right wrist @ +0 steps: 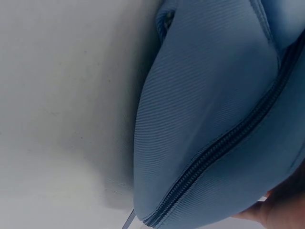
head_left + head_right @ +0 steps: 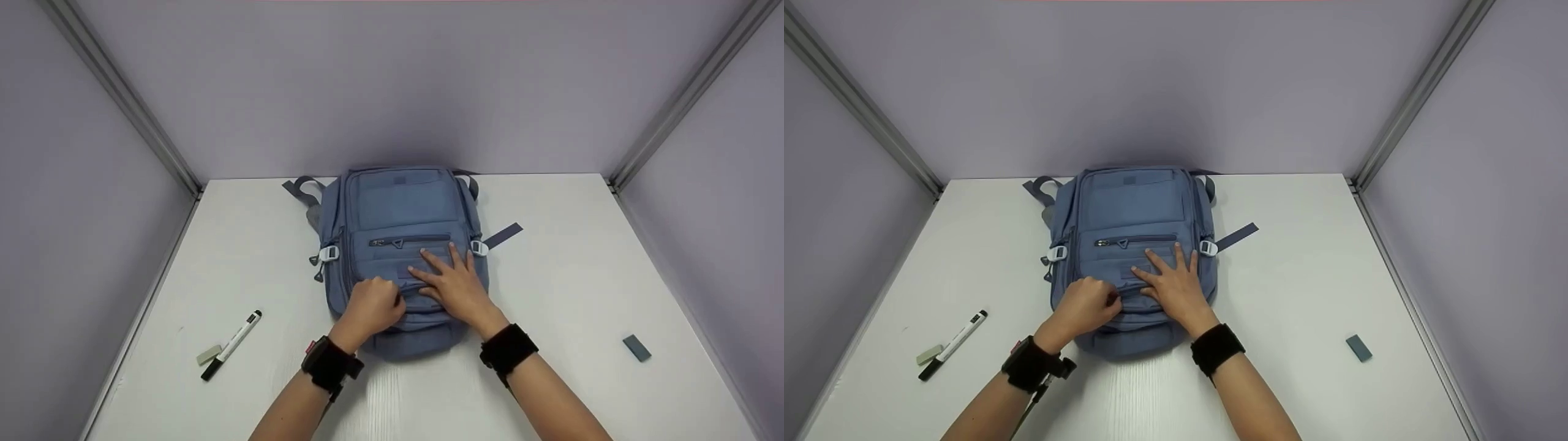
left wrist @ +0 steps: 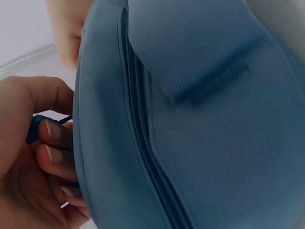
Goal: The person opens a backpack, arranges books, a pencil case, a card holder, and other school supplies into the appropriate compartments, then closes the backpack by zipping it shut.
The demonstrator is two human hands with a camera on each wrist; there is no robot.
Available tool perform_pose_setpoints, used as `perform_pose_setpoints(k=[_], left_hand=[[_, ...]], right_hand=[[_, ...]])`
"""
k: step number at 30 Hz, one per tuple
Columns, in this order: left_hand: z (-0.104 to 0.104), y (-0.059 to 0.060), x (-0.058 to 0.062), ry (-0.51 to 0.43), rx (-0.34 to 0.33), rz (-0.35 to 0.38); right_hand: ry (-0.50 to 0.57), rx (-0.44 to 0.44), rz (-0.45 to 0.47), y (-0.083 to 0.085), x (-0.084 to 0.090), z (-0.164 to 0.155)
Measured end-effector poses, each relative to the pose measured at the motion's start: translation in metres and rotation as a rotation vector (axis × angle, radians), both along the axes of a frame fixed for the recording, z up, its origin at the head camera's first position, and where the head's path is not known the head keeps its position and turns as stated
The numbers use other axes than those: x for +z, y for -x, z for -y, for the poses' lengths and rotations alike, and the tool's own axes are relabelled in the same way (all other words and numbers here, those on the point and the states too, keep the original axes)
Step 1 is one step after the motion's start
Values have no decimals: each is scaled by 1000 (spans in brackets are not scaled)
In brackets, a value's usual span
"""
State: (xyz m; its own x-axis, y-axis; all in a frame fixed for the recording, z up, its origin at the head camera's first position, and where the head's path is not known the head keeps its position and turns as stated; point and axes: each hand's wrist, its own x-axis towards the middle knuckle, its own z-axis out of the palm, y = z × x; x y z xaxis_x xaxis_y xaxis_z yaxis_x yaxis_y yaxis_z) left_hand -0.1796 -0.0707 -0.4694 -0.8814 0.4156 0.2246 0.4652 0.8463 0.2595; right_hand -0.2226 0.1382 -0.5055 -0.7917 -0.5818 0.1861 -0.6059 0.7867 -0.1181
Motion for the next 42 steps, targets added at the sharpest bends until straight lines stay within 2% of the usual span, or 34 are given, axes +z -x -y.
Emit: perform_pose_setpoints(k=[4, 9, 14, 18, 23, 30, 33, 38, 42], left_hand=[[-8, 1, 0, 30, 17, -28], [-11, -1, 2, 2, 24, -89], [-9, -4, 4, -90, -20, -189], [-3, -3, 7, -177, -80, -198], [12, 0, 9, -220, -163, -153], [27, 7, -4, -46, -120, -251], [30, 10, -11, -9, -122, -282], [34, 13, -17, -28, -129, -345], [35, 14, -17, -55, -143, -358]], right_hand=[[39, 24, -51, -5, -1, 5], [226, 119, -150, -10, -4, 19], [431, 182, -240, -15, -4, 32], [531, 172, -263, -17, -4, 36], [576, 140, -252, -18, -6, 38], [579, 68, -213, -22, -4, 40], [580, 57, -195, -24, -4, 40], [573, 36, -174, -25, -6, 39], [597, 22, -179, -27, -8, 33]])
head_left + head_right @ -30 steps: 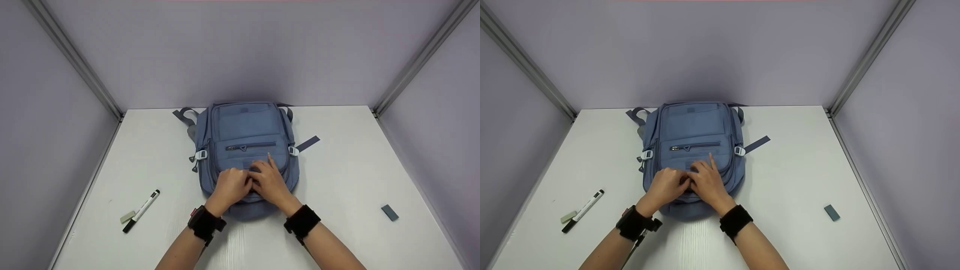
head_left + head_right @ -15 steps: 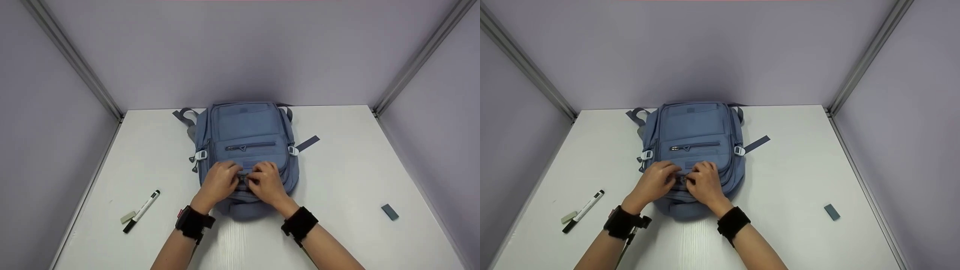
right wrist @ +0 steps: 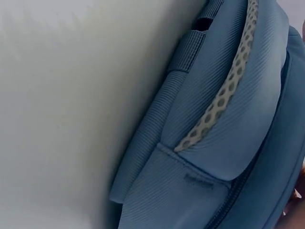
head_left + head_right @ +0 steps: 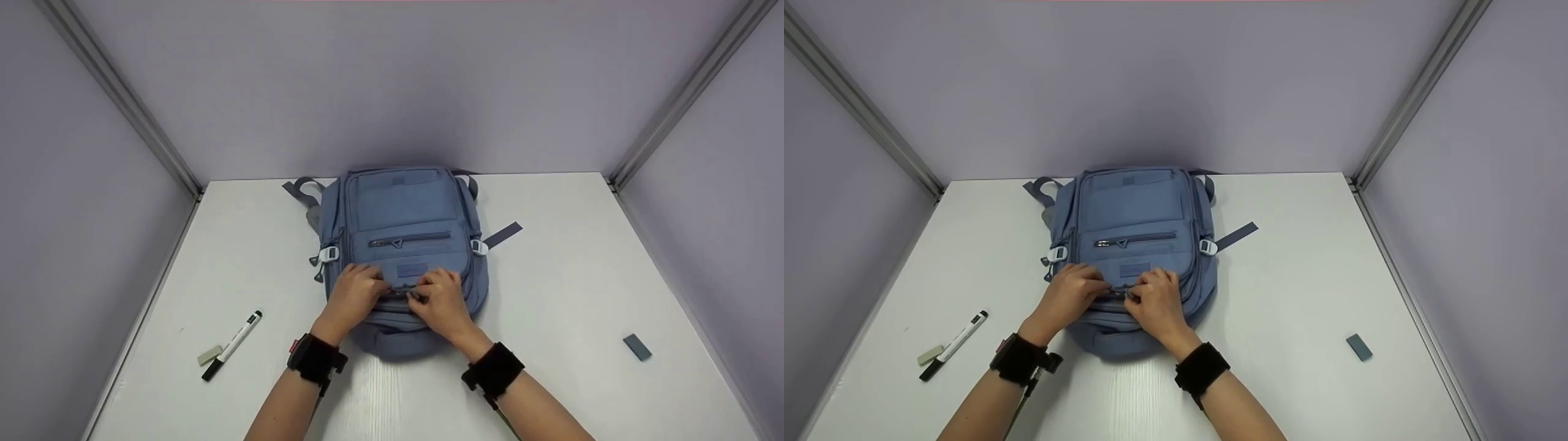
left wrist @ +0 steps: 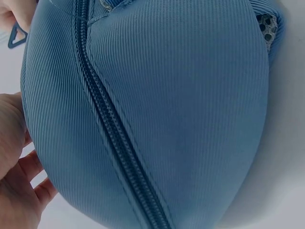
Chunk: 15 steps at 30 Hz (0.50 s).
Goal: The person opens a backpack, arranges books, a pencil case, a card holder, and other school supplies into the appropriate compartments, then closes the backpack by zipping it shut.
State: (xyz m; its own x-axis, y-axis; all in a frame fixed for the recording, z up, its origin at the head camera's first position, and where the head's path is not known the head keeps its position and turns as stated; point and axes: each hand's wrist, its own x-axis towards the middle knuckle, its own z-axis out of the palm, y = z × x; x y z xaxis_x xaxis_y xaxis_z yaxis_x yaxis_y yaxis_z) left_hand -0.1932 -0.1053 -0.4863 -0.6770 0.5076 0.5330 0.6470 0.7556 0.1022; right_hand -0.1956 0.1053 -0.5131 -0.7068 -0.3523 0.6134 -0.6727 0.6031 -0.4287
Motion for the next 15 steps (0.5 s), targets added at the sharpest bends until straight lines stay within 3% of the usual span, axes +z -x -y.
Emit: perform_pose_setpoints(k=[15], left_hand=[[0, 0, -1, -39, -24, -39]], right_hand=[[40, -61, 65, -2, 1, -45]])
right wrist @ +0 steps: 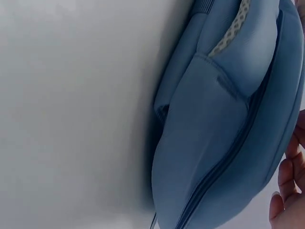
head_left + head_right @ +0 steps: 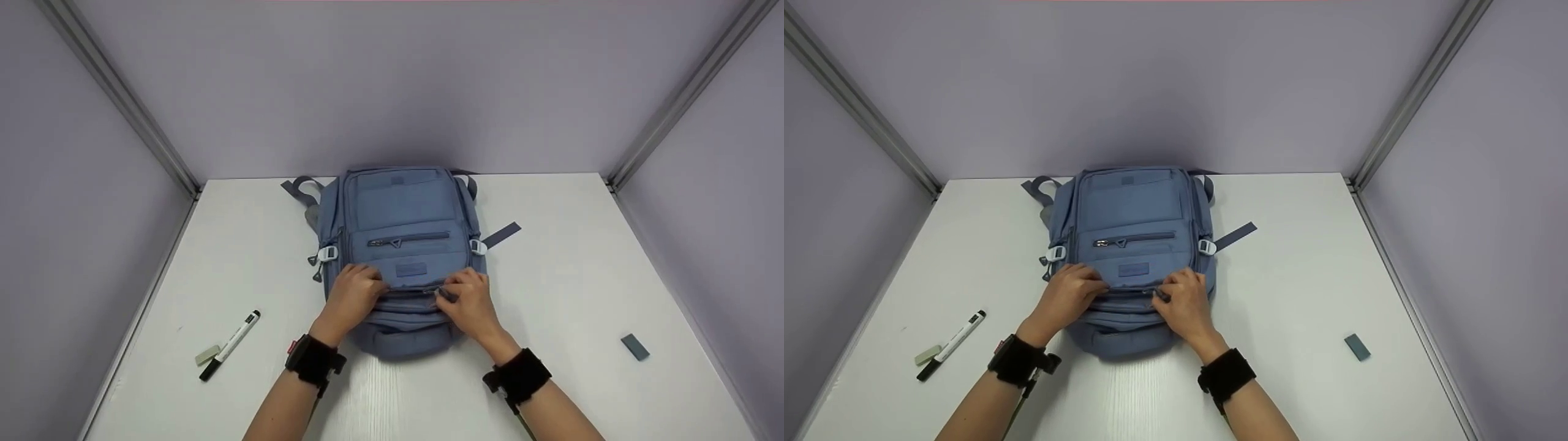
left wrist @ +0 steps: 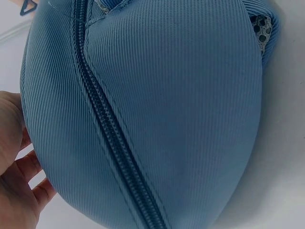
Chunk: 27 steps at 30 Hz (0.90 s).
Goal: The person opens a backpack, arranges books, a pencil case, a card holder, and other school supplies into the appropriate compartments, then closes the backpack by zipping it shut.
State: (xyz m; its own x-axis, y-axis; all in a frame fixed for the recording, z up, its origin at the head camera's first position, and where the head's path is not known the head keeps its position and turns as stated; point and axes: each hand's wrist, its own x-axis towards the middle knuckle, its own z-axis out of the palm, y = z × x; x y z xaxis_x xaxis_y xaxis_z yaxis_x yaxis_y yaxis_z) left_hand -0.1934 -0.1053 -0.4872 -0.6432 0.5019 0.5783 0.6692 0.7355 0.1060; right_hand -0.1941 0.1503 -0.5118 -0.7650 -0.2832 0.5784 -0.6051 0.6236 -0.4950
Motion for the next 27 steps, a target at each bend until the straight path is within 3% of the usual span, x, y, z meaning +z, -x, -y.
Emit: perform_pose_setpoints(k=[10, 16, 21, 27], left_hand=[[0, -1, 0, 14, 6, 4], [-2, -3, -1, 30, 26, 57], [-3, -5, 1, 57, 37, 109], [-5, -6, 0, 74, 49, 101]], right_hand=[[70, -20, 42, 3, -2, -19], [141, -23, 234, 2, 2, -20], [128, -40, 410, 0, 8, -13], [51, -60, 450, 0, 10, -4]])
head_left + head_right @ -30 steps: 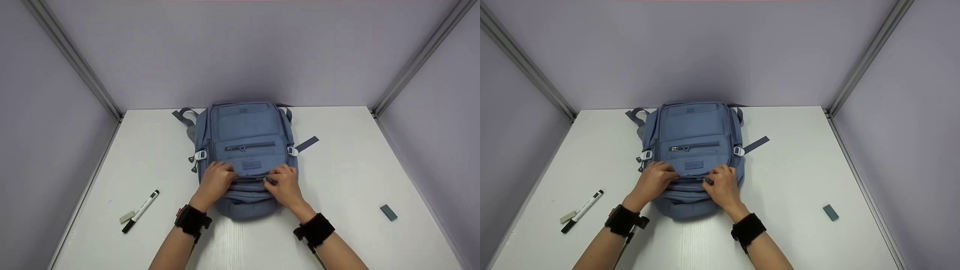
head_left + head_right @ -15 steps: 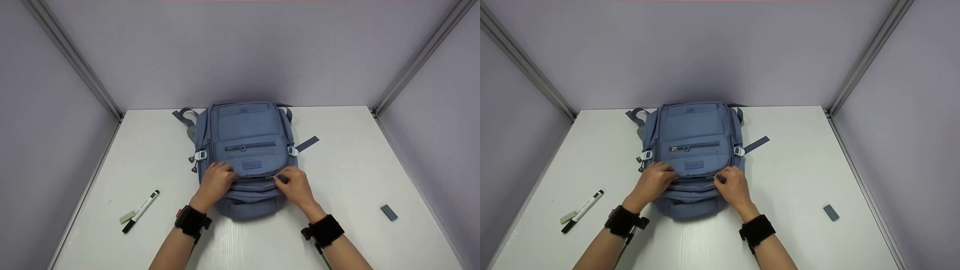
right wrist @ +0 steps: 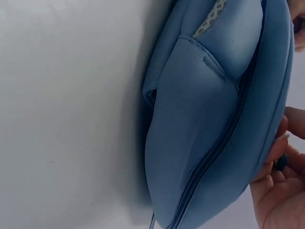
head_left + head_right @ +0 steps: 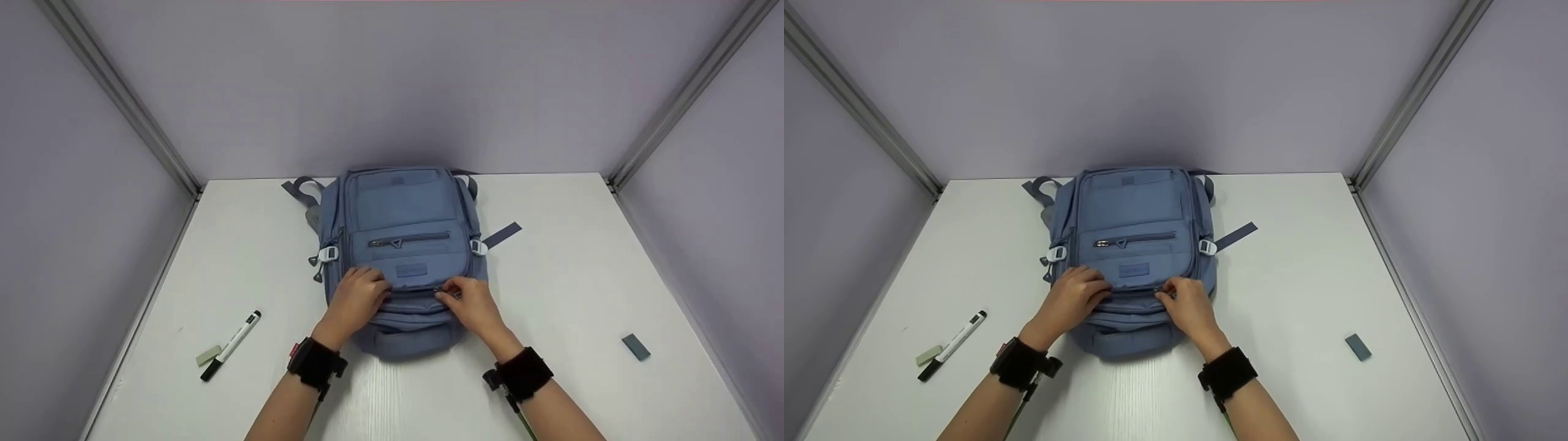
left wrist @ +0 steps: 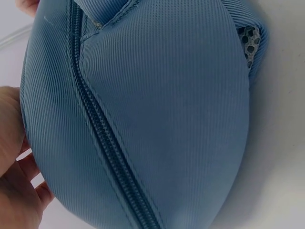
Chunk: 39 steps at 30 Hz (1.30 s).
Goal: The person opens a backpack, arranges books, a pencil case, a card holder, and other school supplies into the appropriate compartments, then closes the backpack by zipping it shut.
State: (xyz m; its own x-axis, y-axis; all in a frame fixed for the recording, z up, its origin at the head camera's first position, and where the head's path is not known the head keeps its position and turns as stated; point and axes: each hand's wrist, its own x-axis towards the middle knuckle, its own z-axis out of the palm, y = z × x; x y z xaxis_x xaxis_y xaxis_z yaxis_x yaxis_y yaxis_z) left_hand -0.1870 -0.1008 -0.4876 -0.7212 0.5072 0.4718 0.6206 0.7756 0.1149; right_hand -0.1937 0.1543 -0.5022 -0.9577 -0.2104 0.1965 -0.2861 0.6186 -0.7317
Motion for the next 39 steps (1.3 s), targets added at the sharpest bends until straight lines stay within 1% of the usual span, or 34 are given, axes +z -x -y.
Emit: perform_pose_setpoints(k=[3, 8, 11, 13, 17, 20, 24, 27, 33, 36, 39], left_hand=[[-1, 1, -2, -13, 1, -36], [0, 2, -4, -40, -9, -103], [0, 2, -4, -43, -14, -121], [1, 1, -4, -45, -19, -124], [2, -1, -3, -37, -29, -114], [2, -4, -2, -30, -34, -86], [1, -6, 0, -32, -19, -34], [-3, -6, 2, -23, -17, -15], [-13, -4, -1, 13, -72, -31], [-16, -4, -3, -4, -83, -58], [-17, -5, -4, -36, -93, -80]], right_hand=[[-37, -1, -34, 0, 1, 2], [-77, 1, -145, -1, 0, -5], [-92, -1, -197, -1, 0, -11], [-91, -4, -214, -1, 0, -16], [-86, 10, -220, -1, -1, -25], [-92, 33, -203, -3, 1, -29], [-82, 67, -164, -8, 6, -26], [-57, 91, -148, -12, 11, -21], [-29, 128, -167, -17, 15, -16], [-38, 121, -204, -17, 14, -18], [-63, 88, -259, -16, 13, -22]])
